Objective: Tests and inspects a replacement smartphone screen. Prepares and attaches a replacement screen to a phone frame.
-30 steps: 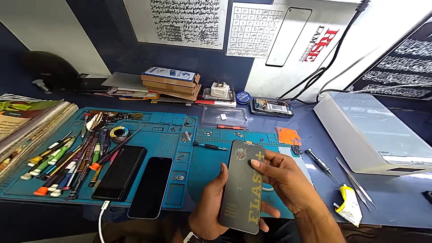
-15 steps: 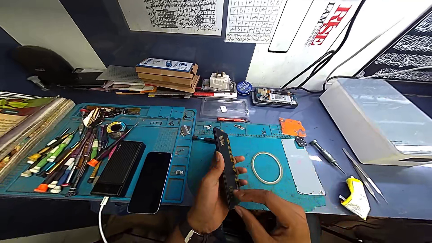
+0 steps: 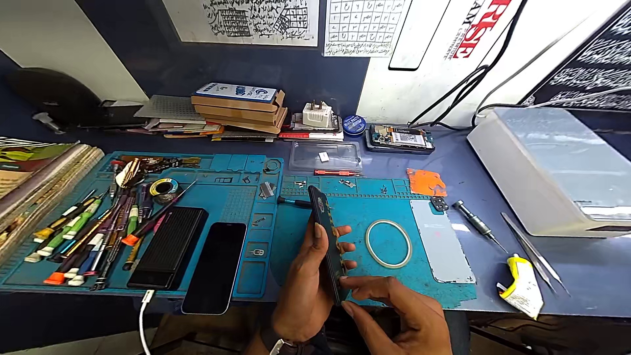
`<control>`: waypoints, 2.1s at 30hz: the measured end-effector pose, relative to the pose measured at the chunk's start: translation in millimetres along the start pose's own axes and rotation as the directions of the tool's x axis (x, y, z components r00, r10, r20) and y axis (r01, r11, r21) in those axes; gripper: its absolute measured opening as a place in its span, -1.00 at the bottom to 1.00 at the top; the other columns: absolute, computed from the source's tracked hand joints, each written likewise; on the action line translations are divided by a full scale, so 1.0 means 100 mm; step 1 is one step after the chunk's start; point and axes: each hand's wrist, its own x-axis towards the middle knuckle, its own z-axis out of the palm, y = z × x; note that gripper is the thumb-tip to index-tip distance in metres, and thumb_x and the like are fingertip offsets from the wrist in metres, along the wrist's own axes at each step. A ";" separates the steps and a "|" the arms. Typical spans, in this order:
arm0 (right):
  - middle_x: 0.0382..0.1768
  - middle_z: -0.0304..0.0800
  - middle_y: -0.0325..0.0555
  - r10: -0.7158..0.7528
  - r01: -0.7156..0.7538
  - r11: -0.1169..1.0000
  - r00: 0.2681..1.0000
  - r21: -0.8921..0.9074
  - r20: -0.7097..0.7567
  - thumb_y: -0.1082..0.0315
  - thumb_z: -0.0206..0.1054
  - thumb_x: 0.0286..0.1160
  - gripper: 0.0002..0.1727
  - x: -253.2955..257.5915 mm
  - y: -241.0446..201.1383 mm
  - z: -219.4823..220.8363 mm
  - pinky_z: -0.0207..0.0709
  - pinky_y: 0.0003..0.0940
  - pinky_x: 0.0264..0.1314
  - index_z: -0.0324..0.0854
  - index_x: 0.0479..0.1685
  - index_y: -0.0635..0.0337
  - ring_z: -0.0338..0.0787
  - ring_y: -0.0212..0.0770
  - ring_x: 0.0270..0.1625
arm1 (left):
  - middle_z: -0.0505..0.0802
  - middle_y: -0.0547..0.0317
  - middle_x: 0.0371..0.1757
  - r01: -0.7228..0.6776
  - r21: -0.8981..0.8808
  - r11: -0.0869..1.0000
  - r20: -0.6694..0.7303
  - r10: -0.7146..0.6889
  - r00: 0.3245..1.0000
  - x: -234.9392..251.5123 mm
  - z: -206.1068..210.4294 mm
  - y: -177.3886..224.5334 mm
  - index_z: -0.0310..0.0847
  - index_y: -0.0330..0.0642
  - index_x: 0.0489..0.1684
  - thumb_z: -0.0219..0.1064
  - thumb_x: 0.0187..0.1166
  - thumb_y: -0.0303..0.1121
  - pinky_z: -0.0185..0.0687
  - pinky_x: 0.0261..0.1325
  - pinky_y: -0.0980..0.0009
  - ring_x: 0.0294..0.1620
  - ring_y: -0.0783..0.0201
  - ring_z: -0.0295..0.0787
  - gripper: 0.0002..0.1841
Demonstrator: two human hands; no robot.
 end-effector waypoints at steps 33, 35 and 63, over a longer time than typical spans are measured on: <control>0.07 0.93 -0.09 0.113 -0.112 0.994 0.969 0.016 -0.218 0.22 0.42 0.60 -0.73 0.15 0.15 -0.19 0.89 -0.18 0.08 0.73 0.10 0.18 0.94 -0.10 0.08 | 0.72 -0.20 0.35 -0.145 0.279 0.949 0.236 0.079 0.969 0.05 -0.04 -0.02 0.07 0.00 0.84 0.16 0.77 -0.07 0.80 0.07 0.20 0.09 0.00 0.81 -0.33; 0.18 0.88 -0.08 0.186 -0.175 0.982 0.952 0.069 -0.244 0.17 0.40 0.60 -0.64 0.31 0.21 -0.42 0.81 -0.15 0.24 0.73 0.27 0.12 0.87 -0.06 0.21 | 0.67 -0.30 0.43 0.091 0.126 0.988 0.435 -0.137 0.890 0.05 -0.09 0.03 0.16 -0.09 0.74 0.11 0.78 0.01 0.80 0.07 0.19 0.11 -0.02 0.83 -0.38; -0.37 0.88 -0.04 0.641 -0.694 0.687 0.719 0.217 0.270 0.22 0.64 0.28 -0.77 0.40 0.22 -1.25 0.72 -0.49 -0.35 0.84 -0.25 0.17 0.84 -0.33 -0.38 | 0.57 -0.38 0.58 0.679 0.132 0.722 0.653 -0.578 0.489 0.10 -0.09 -0.12 0.41 -0.13 0.67 -0.09 0.68 0.36 0.63 0.34 -0.30 0.54 -0.37 0.56 -0.18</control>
